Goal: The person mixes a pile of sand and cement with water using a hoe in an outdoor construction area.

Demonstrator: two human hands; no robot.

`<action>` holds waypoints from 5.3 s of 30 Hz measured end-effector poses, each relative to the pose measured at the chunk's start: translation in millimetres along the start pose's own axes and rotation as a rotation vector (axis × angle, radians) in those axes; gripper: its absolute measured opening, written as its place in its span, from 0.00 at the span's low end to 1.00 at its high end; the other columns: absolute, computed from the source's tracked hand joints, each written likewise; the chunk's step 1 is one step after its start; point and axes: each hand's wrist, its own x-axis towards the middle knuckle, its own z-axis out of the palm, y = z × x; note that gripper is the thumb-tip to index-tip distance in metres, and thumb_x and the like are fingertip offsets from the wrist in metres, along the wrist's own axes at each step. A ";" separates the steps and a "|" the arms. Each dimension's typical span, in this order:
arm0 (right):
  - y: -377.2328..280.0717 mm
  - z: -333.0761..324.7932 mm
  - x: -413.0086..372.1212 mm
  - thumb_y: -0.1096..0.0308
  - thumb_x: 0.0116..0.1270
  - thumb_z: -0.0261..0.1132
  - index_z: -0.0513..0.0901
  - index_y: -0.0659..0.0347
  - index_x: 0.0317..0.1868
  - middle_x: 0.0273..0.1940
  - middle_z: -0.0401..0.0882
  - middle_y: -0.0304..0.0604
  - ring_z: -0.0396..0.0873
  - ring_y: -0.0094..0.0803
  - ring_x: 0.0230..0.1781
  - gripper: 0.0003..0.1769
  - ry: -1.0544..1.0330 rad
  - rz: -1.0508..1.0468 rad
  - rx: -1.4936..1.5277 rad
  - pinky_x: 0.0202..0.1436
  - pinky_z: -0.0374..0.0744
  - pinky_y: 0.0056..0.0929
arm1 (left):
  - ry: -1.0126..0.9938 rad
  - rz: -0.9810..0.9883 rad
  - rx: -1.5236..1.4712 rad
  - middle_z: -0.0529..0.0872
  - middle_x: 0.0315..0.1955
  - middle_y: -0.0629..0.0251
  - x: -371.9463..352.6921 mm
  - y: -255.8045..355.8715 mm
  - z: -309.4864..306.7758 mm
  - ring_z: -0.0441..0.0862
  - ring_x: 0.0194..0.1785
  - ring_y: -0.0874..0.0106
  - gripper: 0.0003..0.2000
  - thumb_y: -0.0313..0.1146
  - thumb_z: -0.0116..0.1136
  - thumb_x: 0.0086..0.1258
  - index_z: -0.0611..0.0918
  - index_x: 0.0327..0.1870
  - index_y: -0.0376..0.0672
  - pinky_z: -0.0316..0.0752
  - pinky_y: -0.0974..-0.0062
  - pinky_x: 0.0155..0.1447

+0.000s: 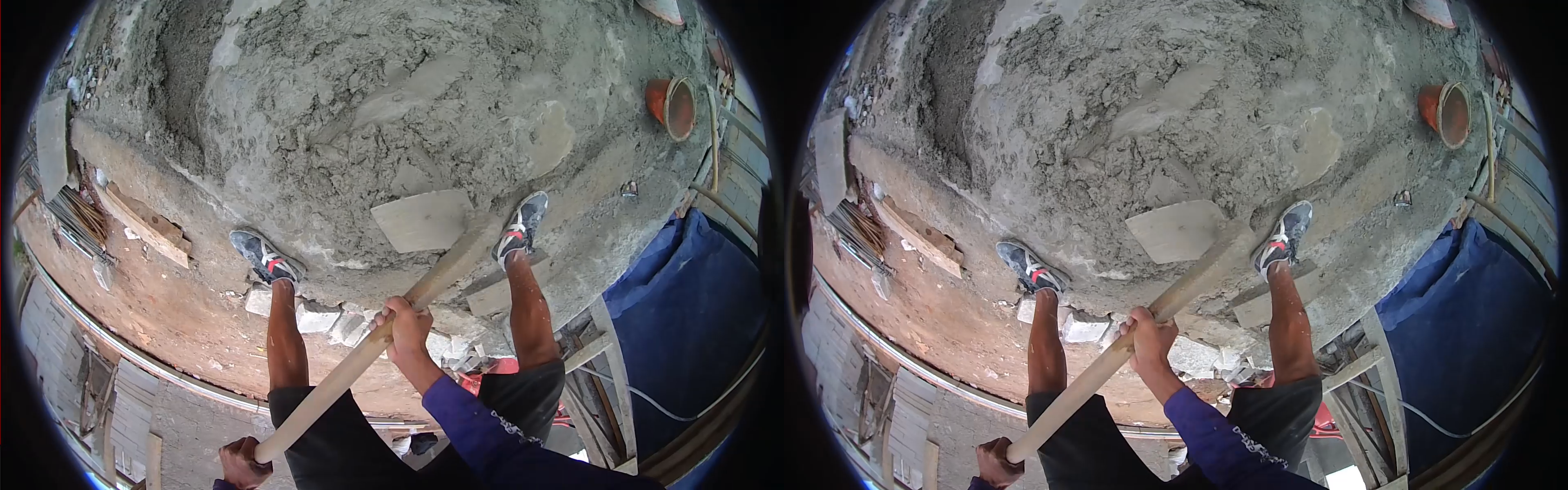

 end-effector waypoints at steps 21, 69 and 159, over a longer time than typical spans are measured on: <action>-492.0 -71.7 189.1 0.79 0.59 0.64 0.76 0.68 0.31 0.22 0.73 0.42 0.73 0.31 0.16 0.04 0.075 -0.717 -0.315 0.19 0.75 0.34 | -0.033 0.102 -0.425 0.87 0.24 0.49 311.3 383.3 247.2 0.88 0.32 0.48 0.22 0.52 0.73 0.66 0.83 0.39 0.38 0.82 0.55 0.39; -329.8 63.1 135.2 0.79 0.60 0.66 0.76 0.67 0.35 0.24 0.72 0.42 0.72 0.32 0.16 0.06 -0.082 -0.478 -0.312 0.18 0.74 0.37 | 0.146 -0.160 -0.261 0.88 0.23 0.50 231.4 264.9 164.8 0.88 0.28 0.48 0.14 0.37 0.73 0.53 0.85 0.37 0.42 0.83 0.51 0.35; -200.7 -10.1 9.1 0.79 0.67 0.65 0.70 0.61 0.58 0.25 0.72 0.37 0.73 0.23 0.16 0.20 -0.434 -0.352 -0.416 0.17 0.74 0.28 | 0.208 -0.101 -0.586 0.85 0.21 0.49 198.1 259.0 275.2 0.87 0.25 0.52 0.11 0.32 0.72 0.61 0.81 0.34 0.37 0.81 0.58 0.32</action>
